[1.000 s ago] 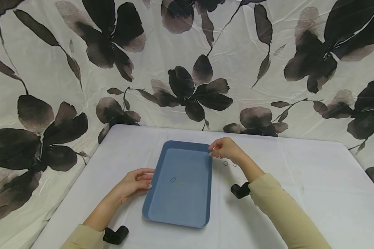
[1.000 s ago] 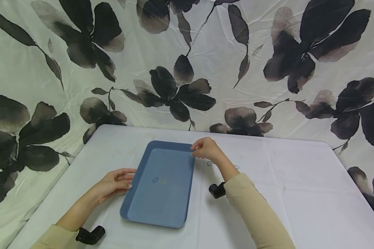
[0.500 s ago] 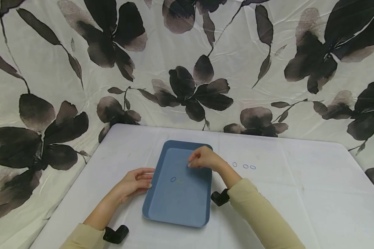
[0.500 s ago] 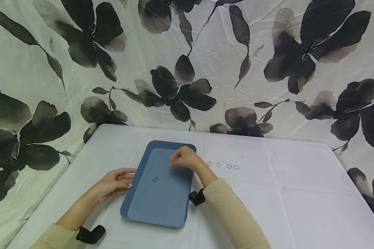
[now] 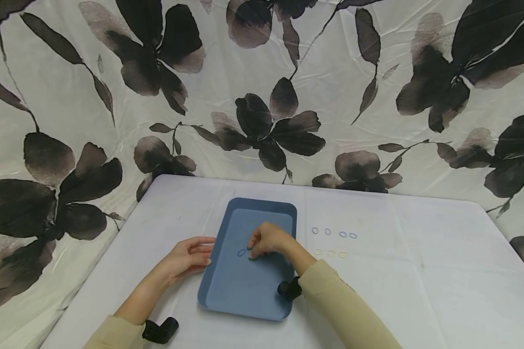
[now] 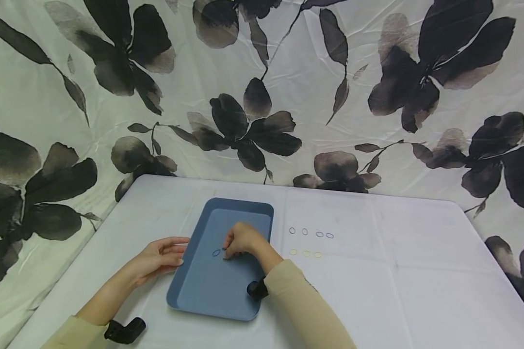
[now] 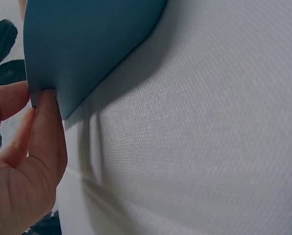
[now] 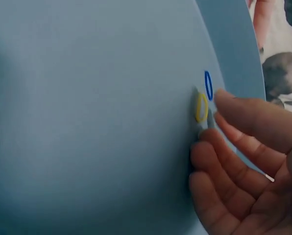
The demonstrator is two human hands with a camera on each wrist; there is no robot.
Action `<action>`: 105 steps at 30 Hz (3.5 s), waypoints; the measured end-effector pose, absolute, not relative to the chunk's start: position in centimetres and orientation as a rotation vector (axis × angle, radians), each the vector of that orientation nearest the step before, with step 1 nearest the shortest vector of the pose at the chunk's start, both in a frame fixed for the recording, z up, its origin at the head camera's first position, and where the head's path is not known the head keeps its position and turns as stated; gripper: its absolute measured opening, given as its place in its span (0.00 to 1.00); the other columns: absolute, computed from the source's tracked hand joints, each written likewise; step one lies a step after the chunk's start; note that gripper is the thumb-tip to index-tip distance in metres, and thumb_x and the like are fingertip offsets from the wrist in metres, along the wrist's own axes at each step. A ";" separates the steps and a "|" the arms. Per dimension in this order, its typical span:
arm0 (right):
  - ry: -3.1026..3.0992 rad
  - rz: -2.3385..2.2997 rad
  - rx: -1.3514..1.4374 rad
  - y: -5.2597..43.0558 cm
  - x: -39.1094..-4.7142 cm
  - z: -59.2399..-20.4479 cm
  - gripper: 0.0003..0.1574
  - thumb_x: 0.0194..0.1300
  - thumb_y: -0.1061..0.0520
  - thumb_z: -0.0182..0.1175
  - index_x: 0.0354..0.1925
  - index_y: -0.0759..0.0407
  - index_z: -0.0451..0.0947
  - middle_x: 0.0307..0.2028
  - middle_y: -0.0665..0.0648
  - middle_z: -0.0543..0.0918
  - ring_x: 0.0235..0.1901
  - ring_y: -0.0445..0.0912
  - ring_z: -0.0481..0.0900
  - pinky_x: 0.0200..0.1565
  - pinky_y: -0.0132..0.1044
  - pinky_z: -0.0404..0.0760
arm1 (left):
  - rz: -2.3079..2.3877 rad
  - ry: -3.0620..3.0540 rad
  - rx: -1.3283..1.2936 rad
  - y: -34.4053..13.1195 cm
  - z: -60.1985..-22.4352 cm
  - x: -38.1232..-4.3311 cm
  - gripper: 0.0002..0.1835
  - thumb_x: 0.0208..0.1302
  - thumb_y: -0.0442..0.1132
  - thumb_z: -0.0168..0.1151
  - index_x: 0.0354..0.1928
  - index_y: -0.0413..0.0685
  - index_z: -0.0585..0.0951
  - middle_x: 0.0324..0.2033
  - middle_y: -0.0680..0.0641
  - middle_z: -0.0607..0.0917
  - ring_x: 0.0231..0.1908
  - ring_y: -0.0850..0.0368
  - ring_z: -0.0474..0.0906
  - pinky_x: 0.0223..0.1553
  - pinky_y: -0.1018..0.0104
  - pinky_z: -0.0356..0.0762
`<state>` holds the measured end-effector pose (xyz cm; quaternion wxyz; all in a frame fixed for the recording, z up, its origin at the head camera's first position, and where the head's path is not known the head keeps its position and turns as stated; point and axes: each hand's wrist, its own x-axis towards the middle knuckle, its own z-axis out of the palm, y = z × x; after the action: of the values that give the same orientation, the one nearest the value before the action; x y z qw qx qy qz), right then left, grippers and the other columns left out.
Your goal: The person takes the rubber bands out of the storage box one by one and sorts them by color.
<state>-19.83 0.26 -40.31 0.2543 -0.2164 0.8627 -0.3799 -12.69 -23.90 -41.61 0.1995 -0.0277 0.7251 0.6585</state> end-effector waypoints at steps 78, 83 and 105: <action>2.074 -1.521 -0.531 7.1 -20.4 -37.7 0.10 0.58 0.69 0.60 0.39 0.76 0.78 0.38 0.71 0.82 0.40 0.64 0.81 0.42 0.48 0.80 | 1.876 1.990 -0.015 -24.2 -41.8 -12.6 0.35 0.54 0.24 0.60 0.64 0.25 0.59 0.50 0.37 0.76 0.43 0.59 0.78 0.41 0.67 0.78; 2.067 -1.531 -0.527 7.9 -20.2 -37.9 0.11 0.58 0.70 0.60 0.40 0.76 0.77 0.39 0.73 0.81 0.39 0.62 0.81 0.42 0.45 0.80 | 1.881 1.986 -0.006 -24.2 -41.7 -12.5 0.35 0.54 0.24 0.59 0.64 0.25 0.59 0.50 0.36 0.76 0.43 0.59 0.78 0.41 0.68 0.78; 2.050 -1.546 -0.488 11.0 -19.8 -37.6 0.12 0.58 0.70 0.60 0.41 0.77 0.76 0.37 0.69 0.83 0.37 0.53 0.82 0.45 0.51 0.78 | 1.880 1.993 -0.017 -24.2 -41.9 -12.6 0.35 0.54 0.24 0.59 0.64 0.25 0.59 0.53 0.33 0.74 0.45 0.58 0.78 0.43 0.67 0.78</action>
<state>-19.79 10.98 -37.63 0.2612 -0.1802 0.7571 -0.5711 -12.63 -24.25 -41.93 0.1995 -0.0061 0.7128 0.6724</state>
